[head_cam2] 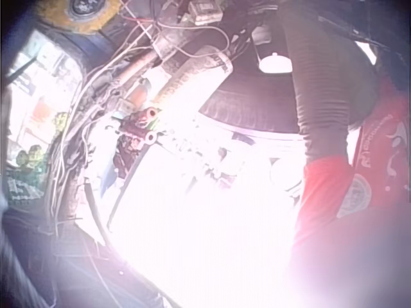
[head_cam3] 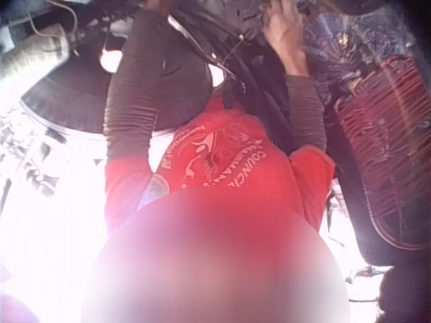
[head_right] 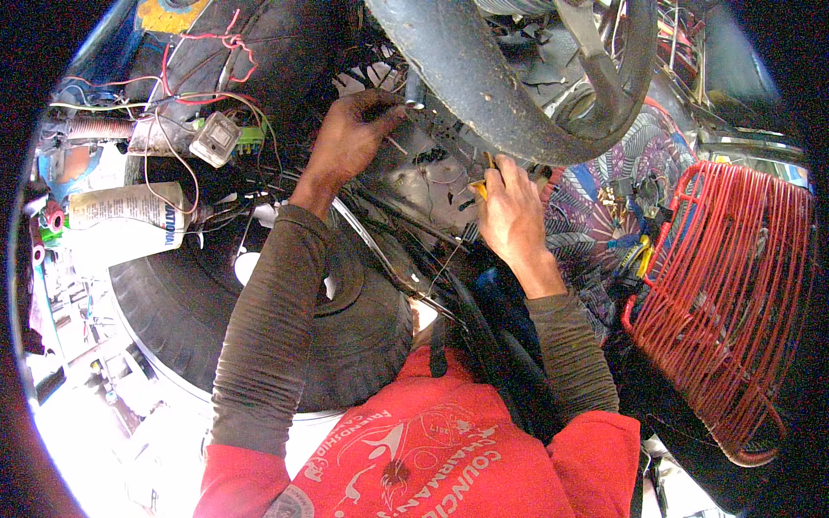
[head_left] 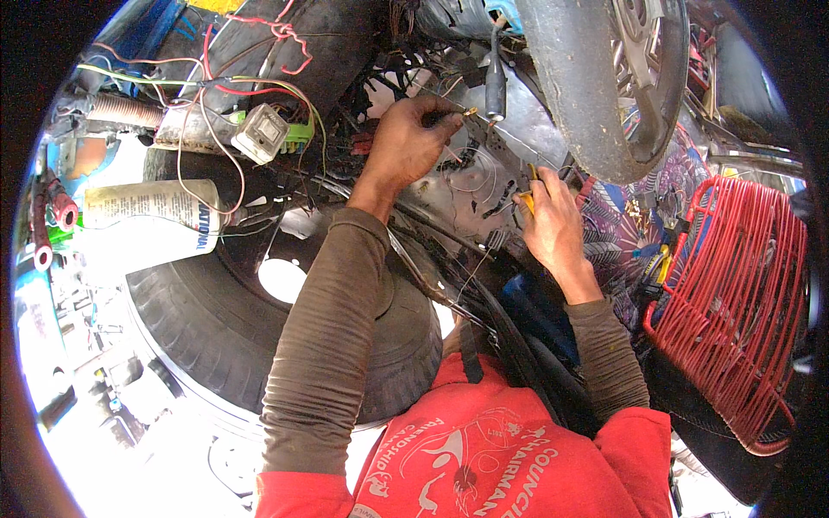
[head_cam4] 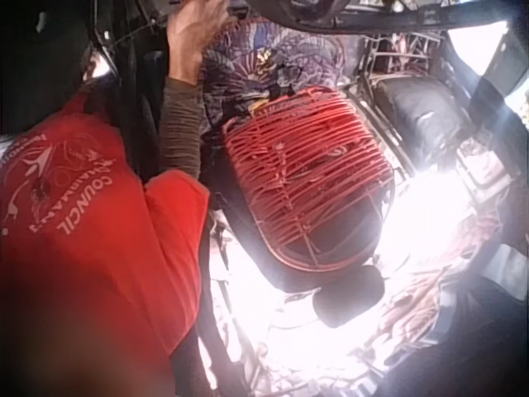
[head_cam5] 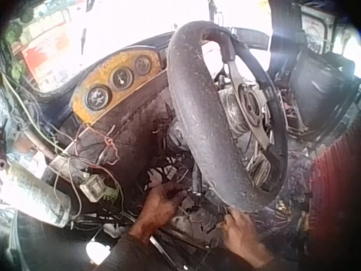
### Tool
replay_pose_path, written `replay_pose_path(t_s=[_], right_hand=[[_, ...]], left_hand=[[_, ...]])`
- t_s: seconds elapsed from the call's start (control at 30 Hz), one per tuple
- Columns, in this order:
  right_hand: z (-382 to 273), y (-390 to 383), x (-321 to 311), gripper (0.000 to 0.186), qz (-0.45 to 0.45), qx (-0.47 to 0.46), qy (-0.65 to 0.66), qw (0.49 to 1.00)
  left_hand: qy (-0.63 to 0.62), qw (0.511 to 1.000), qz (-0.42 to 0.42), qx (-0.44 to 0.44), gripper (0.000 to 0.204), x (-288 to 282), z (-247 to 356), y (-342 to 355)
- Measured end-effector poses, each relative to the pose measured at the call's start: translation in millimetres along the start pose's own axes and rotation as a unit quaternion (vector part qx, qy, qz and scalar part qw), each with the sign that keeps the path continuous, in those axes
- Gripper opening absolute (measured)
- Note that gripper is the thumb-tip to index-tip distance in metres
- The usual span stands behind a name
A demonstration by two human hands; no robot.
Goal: The person works inside a vehicle's dashboard area, using pliers and a screwdriver to strip, twist, and connect wires. They handle a small black connector and multiple colored wires, repeatedly adjusting connections near the steering column.
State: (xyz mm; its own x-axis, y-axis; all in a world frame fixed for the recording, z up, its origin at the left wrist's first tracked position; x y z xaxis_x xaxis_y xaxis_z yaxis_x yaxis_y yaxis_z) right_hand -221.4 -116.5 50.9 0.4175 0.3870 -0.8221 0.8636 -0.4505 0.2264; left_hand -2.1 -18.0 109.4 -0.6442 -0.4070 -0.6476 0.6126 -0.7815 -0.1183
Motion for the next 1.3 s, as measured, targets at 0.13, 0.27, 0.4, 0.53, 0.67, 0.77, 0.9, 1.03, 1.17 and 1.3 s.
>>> replay_pose_path(t_s=[0.13,0.27,0.4,0.53,0.67,0.77,0.9,1.03,1.17,1.3], right_hand=[[-2.3,-0.3,2.1,0.033,-0.001,0.004,0.011,1.000],[-3.1,0.6,2.1,0.031,-0.004,0.006,0.012,1.000],[-7.0,0.3,0.0,0.028,-0.009,0.014,0.013,1.000],[-16.5,-2.4,-2.2,0.031,-0.020,0.028,0.010,0.999],[-30.4,-5.7,-3.4,0.035,-0.016,0.040,0.022,0.999],[-37.6,-6.4,-3.3,0.033,-0.025,0.056,0.039,0.997],[-39.4,-5.5,-1.6,0.030,-0.045,0.074,0.039,0.995],[-32.0,-4.8,2.4,0.030,-0.071,0.092,0.043,0.992],[-28.8,-1.5,-1.4,0.044,-0.026,0.042,-0.046,0.998],[-21.9,4.3,-3.3,0.057,-0.029,0.055,-0.065,0.996]], left_hand=[[-0.031,0.999,0.037,0.007,0.031,2.0,-3.4,1.0],[-0.029,0.998,0.050,0.001,0.031,2.6,-7.7,2.4],[-0.057,0.997,0.049,0.003,0.030,3.2,-7.8,2.3],[-0.068,0.995,0.076,0.007,0.027,3.8,-6.5,0.5],[-0.069,0.993,0.101,-0.001,0.026,6.5,-6.7,0.1],[-0.087,0.989,0.116,0.002,0.024,7.9,-5.5,-1.5],[-0.092,0.988,0.124,0.008,0.023,7.0,-3.4,-2.4],[-0.085,0.990,0.113,0.004,0.023,4.6,-3.1,-1.8],[-0.089,0.991,0.099,-0.009,0.024,2.4,-4.3,-1.1],[-0.119,0.991,0.063,-0.024,0.024,6.5,-5.6,-1.2]])
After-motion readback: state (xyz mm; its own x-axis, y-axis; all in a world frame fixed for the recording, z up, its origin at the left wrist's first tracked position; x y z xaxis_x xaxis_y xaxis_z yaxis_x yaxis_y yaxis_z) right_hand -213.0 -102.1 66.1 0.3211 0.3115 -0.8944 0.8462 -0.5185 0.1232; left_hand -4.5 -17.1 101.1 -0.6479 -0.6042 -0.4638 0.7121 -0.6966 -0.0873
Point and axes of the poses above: each hand's wrist, its own y-axis towards the middle knuckle, its own x-axis out of the palm, z = x × y, the point moved 5 cm from there along y, towards the middle knuckle, and after that the axes turned 7 degrees about y, right-handed, at the moved point
